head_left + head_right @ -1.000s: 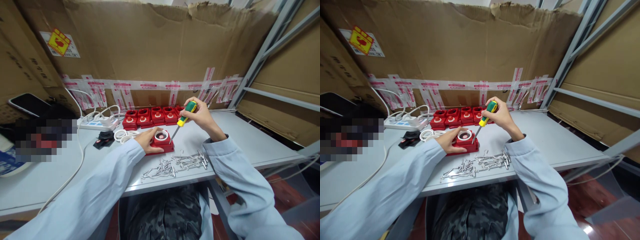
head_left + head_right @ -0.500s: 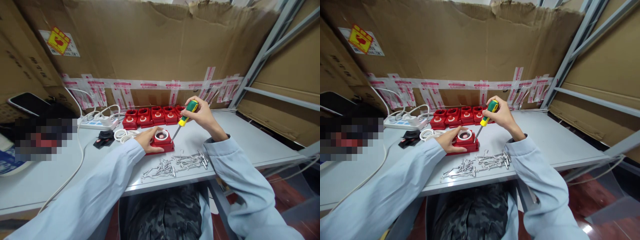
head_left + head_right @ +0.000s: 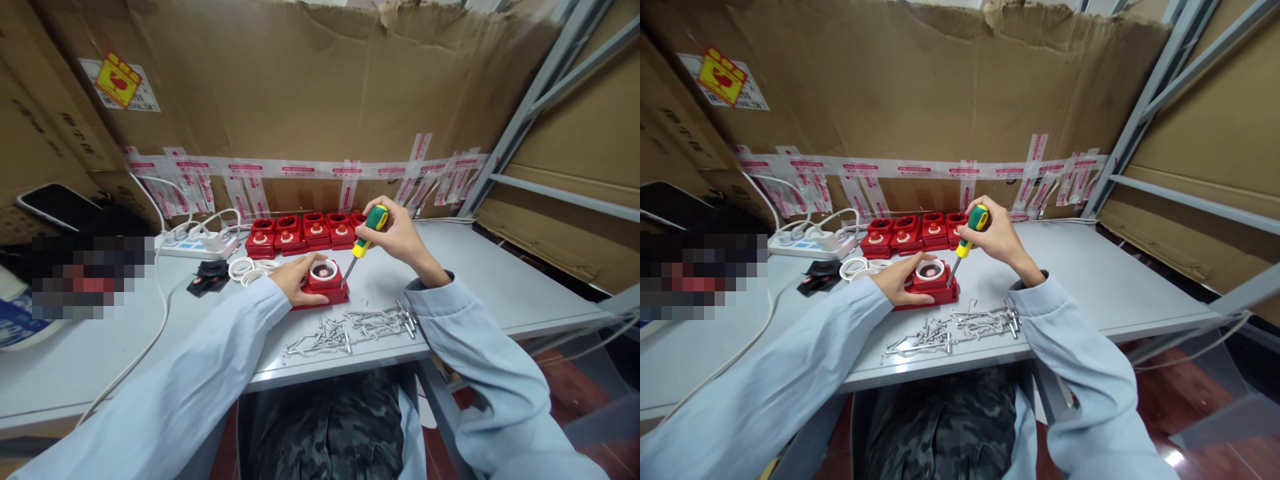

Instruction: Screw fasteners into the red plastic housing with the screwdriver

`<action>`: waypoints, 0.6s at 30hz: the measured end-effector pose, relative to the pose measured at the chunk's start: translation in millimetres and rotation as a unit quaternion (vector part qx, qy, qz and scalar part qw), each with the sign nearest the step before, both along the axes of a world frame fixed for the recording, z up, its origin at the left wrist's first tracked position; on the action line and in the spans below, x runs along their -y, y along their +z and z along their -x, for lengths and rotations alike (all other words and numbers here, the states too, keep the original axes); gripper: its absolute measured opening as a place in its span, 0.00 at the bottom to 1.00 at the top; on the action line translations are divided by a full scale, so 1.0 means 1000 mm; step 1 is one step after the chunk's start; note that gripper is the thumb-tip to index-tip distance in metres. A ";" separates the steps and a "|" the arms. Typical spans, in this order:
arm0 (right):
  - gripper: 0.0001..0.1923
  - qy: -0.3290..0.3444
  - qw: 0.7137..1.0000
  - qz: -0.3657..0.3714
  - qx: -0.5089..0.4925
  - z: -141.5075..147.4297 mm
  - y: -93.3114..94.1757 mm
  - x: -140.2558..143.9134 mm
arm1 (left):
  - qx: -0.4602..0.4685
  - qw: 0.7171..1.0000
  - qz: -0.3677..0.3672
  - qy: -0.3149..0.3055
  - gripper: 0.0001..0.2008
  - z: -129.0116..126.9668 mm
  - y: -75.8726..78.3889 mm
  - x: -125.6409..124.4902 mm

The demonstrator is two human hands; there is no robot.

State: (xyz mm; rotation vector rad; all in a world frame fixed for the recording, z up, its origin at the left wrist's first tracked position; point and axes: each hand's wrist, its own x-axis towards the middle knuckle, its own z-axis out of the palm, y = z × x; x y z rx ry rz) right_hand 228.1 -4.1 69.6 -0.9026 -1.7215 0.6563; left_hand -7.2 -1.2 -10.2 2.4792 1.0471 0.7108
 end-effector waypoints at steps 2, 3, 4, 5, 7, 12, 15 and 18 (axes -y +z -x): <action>0.18 -0.013 0.999 -0.024 0.017 0.001 0.000 0.001 | -0.003 1.000 0.002 0.000 0.39 0.000 0.001 0.001; 0.17 -0.023 0.999 -0.040 0.028 0.002 0.000 0.003 | -0.005 1.000 0.003 0.001 0.39 0.000 0.002 0.002; 0.17 -0.035 0.997 -0.058 0.041 0.004 0.000 0.005 | -0.008 1.000 0.003 0.003 0.39 0.000 0.002 0.002; 0.17 -0.047 0.994 -0.078 0.056 0.006 0.001 0.008 | -0.011 1.000 0.004 0.005 0.39 0.000 0.003 0.003; 0.16 -0.069 0.987 -0.115 0.085 0.011 0.002 0.013 | -0.016 1.000 0.004 0.007 0.39 0.000 0.003 0.003; 0.13 -0.114 0.976 -0.148 0.110 0.018 0.003 0.020 | -0.011 1.000 0.003 0.003 0.39 0.000 0.003 0.002; 0.13 -0.148 0.967 -0.165 0.124 0.020 0.000 0.019 | -0.008 1.000 0.001 0.003 0.39 0.000 0.002 0.002; 0.14 -0.191 0.947 -0.201 0.164 0.024 -0.003 0.020 | -0.007 1.000 -0.003 0.002 0.39 0.000 0.002 0.002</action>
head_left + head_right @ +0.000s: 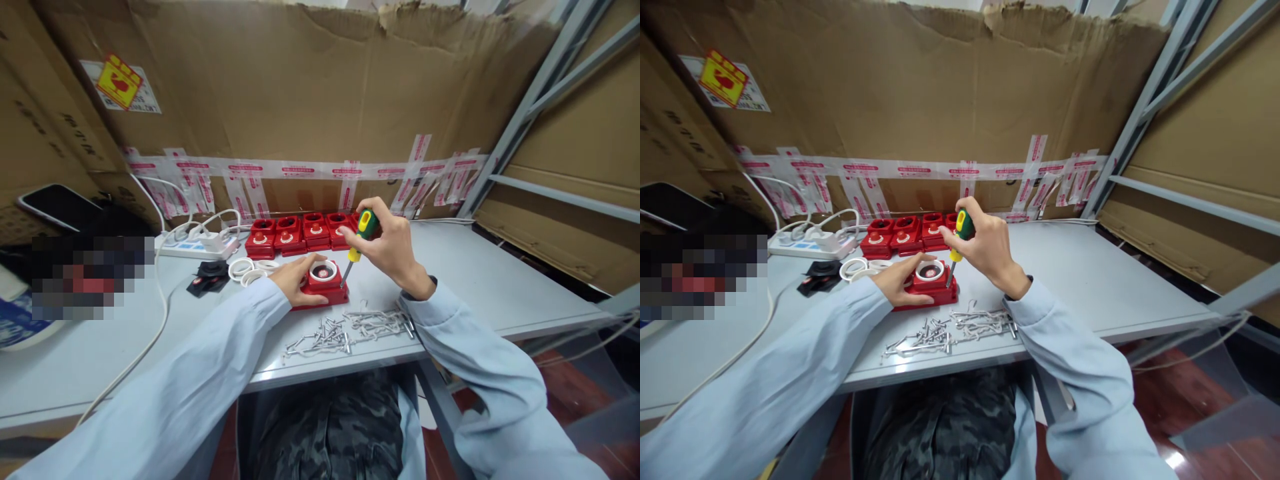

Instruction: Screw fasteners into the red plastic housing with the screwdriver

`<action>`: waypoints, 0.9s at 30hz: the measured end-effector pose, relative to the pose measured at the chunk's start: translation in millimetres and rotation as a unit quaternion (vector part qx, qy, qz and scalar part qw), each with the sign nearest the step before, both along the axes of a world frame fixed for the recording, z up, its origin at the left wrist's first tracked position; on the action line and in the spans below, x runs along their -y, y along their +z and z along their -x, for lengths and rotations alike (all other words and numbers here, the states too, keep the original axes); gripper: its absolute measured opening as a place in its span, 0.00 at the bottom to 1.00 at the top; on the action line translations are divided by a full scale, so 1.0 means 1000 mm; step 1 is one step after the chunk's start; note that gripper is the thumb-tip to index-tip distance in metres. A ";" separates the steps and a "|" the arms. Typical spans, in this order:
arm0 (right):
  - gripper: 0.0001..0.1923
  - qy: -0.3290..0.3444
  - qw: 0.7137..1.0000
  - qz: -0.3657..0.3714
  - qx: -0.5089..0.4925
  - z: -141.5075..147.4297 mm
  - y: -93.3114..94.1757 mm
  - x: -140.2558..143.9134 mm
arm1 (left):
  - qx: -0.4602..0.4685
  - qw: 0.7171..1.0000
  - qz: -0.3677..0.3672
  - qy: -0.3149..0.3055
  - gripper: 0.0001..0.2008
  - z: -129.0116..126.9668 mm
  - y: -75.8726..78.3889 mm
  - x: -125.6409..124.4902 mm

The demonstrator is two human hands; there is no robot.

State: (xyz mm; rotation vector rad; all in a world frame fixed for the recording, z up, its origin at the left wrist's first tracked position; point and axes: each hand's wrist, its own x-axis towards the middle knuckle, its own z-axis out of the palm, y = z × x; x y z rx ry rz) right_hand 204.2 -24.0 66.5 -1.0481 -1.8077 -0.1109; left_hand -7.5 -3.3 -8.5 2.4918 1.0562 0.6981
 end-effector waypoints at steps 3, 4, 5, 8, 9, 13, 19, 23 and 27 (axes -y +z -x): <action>0.17 0.029 0.999 -0.001 0.020 0.003 0.000 0.005 | -0.002 1.000 -0.009 -0.006 0.39 0.000 0.000 -0.001; 0.17 0.073 0.997 0.019 0.015 0.003 0.002 0.007 | -0.004 1.000 -0.011 -0.007 0.39 0.000 -0.001 -0.001; 0.18 0.131 0.990 0.048 0.006 0.002 0.004 0.009 | -0.007 1.000 -0.011 -0.007 0.39 0.000 -0.001 -0.002; 0.19 0.290 0.945 0.150 -0.014 -0.003 0.012 0.011 | -0.011 1.000 -0.010 -0.007 0.38 0.000 -0.001 -0.003; 0.18 0.311 0.935 0.169 -0.017 -0.004 0.014 0.011 | -0.009 1.000 -0.011 -0.007 0.38 0.000 -0.001 -0.003; 0.17 0.239 0.961 0.132 -0.040 -0.004 0.015 0.007 | 0.003 1.000 -0.009 -0.009 0.38 0.000 -0.002 -0.002; 0.14 0.152 0.988 0.023 -0.003 0.004 0.003 0.005 | -0.001 1.000 -0.014 -0.011 0.39 0.000 -0.002 -0.002; 0.19 0.297 0.950 0.095 -0.025 0.004 -0.001 0.002 | -0.013 1.000 -0.017 -0.011 0.38 0.000 -0.001 -0.002; 0.16 0.185 0.982 0.012 -0.029 0.006 -0.001 0.003 | -0.010 1.000 -0.019 -0.008 0.38 0.000 -0.001 -0.002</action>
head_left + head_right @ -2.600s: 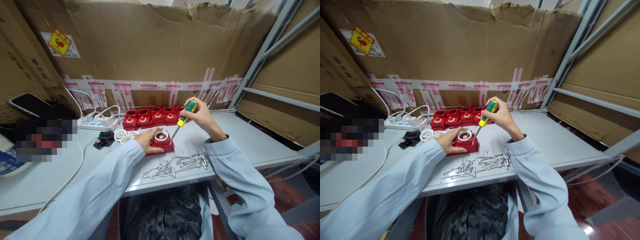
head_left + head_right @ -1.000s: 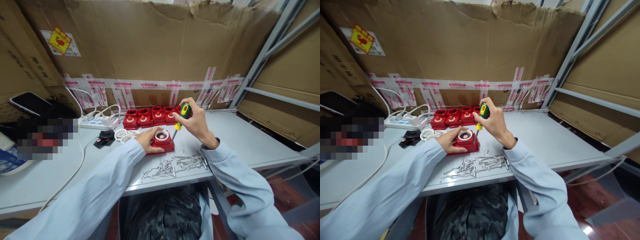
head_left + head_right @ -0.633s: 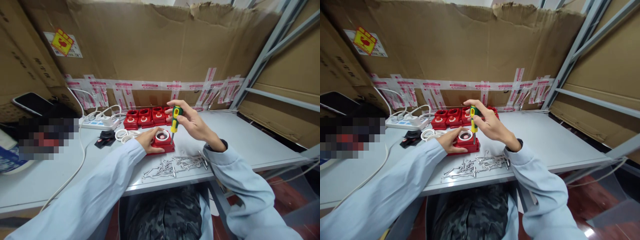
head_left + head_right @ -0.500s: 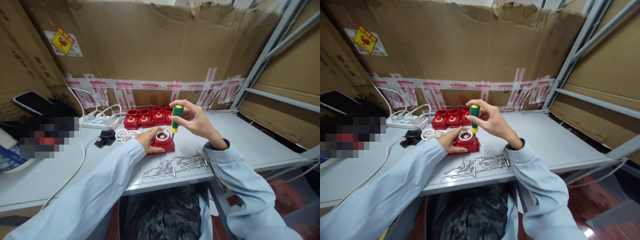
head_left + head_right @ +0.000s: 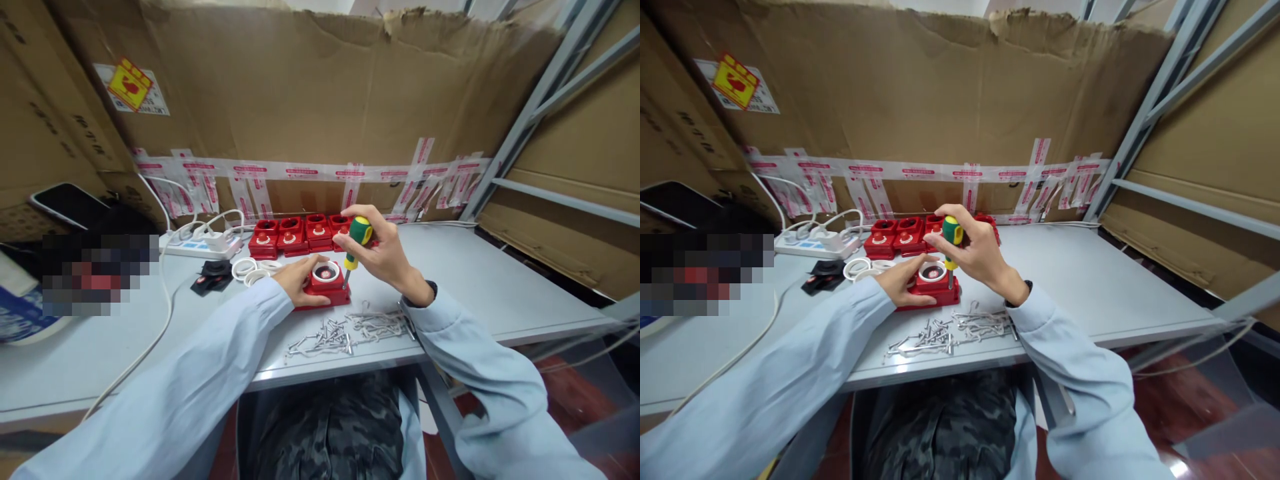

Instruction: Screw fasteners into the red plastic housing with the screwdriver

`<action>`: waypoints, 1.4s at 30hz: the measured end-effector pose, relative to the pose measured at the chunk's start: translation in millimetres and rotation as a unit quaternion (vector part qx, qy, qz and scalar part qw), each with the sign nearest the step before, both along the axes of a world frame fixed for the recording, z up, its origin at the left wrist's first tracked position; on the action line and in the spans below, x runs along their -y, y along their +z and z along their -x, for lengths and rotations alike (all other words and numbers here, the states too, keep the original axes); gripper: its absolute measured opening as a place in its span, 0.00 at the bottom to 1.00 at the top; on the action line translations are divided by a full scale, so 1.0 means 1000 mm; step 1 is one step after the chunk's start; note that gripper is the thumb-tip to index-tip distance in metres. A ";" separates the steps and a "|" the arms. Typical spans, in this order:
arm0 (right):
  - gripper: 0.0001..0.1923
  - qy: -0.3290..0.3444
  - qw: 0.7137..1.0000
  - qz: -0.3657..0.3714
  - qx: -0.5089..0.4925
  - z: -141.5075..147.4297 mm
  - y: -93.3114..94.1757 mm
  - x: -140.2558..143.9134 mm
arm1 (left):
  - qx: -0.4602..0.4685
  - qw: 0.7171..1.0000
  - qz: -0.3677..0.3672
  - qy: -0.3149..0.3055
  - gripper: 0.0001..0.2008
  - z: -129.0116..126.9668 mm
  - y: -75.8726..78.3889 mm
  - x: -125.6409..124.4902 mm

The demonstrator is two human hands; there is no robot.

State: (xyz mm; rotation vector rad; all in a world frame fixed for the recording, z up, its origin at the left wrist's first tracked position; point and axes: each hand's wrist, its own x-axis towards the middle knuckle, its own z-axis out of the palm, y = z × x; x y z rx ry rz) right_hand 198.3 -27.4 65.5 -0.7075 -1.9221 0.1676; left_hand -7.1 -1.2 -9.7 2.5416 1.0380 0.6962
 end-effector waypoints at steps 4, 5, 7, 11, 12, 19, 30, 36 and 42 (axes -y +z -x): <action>0.16 0.045 0.998 0.026 0.030 -0.005 0.004 0.003 | 0.004 1.000 0.003 -0.002 0.39 0.000 -0.001 -0.001; 0.17 0.086 0.994 0.051 0.036 -0.006 0.005 0.003 | 0.003 1.000 0.004 -0.003 0.39 0.000 -0.001 -0.001; 0.18 0.121 0.988 0.082 0.042 -0.008 0.006 0.003 | -0.002 1.000 0.002 -0.003 0.39 0.000 -0.001 -0.001; 0.16 -0.017 0.999 0.015 0.033 -0.005 0.006 0.005 | -0.004 1.000 -0.004 -0.002 0.38 0.001 -0.001 -0.001; 0.16 -0.030 0.999 0.005 0.036 -0.005 0.007 0.006 | -0.003 1.000 -0.004 -0.004 0.38 0.001 -0.001 -0.001; 0.17 0.106 0.989 0.083 0.061 -0.008 0.010 0.007 | 0.001 1.000 -0.002 0.001 0.39 0.001 -0.003 -0.002; 0.23 0.153 0.979 0.122 0.051 -0.011 0.005 0.000 | 0.003 1.000 0.004 0.004 0.39 0.000 -0.003 -0.002; 0.23 -0.054 0.996 0.022 0.071 -0.005 0.002 0.002 | -0.003 1.000 -0.001 0.001 0.39 0.001 -0.003 -0.002; 0.29 0.161 0.971 0.151 0.093 -0.020 0.014 0.007 | -0.006 1.000 0.008 0.009 0.39 0.000 -0.003 -0.003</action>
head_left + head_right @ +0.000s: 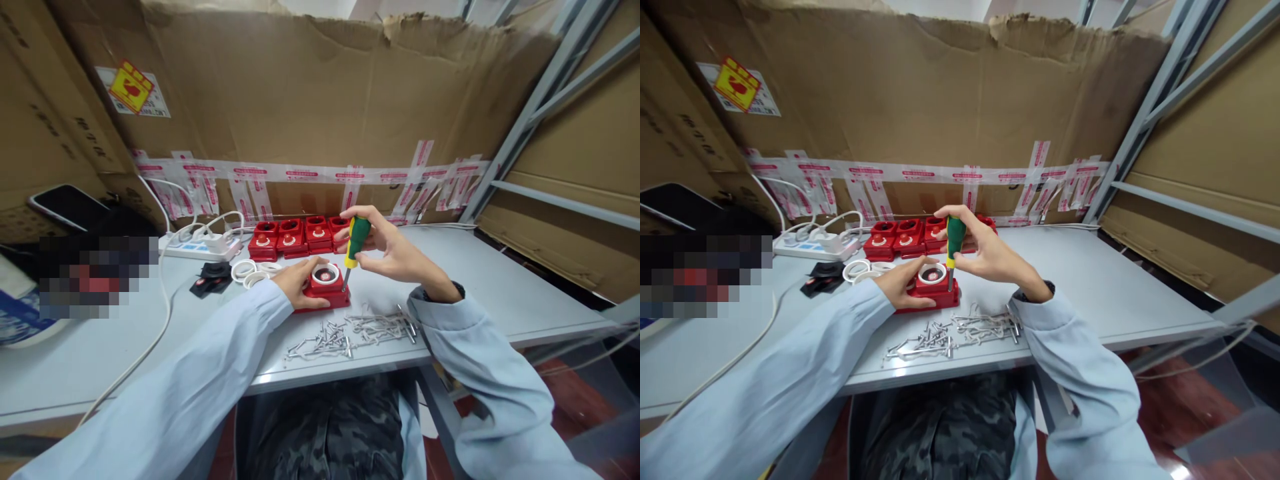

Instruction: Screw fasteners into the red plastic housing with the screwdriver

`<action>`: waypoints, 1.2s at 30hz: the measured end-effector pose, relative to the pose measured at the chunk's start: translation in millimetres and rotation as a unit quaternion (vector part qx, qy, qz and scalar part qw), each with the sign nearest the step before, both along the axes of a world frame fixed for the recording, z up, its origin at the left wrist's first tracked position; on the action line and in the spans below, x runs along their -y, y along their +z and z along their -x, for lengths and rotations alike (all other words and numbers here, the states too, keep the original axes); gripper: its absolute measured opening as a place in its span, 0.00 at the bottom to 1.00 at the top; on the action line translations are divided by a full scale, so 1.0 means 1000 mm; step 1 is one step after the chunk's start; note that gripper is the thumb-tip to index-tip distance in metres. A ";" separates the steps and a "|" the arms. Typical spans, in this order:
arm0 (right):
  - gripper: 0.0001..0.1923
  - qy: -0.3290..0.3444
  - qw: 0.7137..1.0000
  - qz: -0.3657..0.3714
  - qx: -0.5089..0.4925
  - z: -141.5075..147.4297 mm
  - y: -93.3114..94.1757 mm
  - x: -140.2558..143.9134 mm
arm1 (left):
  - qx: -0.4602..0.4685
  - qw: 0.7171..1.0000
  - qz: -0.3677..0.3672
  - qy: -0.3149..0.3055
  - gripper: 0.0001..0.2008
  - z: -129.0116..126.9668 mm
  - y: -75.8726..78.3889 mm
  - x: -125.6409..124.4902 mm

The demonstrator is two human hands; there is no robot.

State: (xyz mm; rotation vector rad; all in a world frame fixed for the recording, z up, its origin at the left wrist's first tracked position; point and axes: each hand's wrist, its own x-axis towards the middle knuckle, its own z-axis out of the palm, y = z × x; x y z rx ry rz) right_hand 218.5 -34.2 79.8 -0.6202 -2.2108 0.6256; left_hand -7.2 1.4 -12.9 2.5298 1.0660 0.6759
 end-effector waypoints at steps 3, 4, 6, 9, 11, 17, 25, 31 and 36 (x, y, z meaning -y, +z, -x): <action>0.25 0.002 1.000 0.006 0.009 -0.003 0.005 0.000 | -0.007 1.000 -0.002 0.006 0.40 0.000 0.000 0.000; 0.24 -0.021 1.000 -0.013 0.014 -0.002 0.004 0.000 | -0.006 1.000 -0.002 0.005 0.40 0.000 0.000 0.000; 0.22 -0.089 0.994 -0.062 0.020 0.003 0.001 -0.001 | 0.001 1.000 -0.001 0.000 0.39 0.000 0.000 0.000; 0.20 -0.183 0.977 -0.111 0.014 0.010 -0.005 -0.003 | 0.012 1.000 0.003 -0.009 0.39 0.000 0.000 0.001; 0.21 -0.161 0.982 -0.094 0.007 0.008 -0.006 -0.004 | 0.012 1.000 0.005 -0.010 0.39 0.000 0.000 0.001; 0.23 0.014 1.000 0.028 0.002 -0.005 0.002 -0.005 | 0.002 1.000 0.006 -0.003 0.39 0.000 0.001 0.001; 0.25 -0.178 0.977 -0.115 0.015 0.006 -0.009 -0.009 | 0.005 1.000 0.003 -0.009 0.39 0.000 0.001 0.000; 0.24 0.052 0.997 0.062 0.006 -0.009 0.004 -0.007 | 0.008 1.000 0.008 -0.002 0.39 0.000 0.002 0.001; 0.23 -0.103 0.993 -0.022 -0.055 0.010 -0.008 -0.008 | 0.011 1.000 -0.001 -0.010 0.39 0.001 0.000 0.000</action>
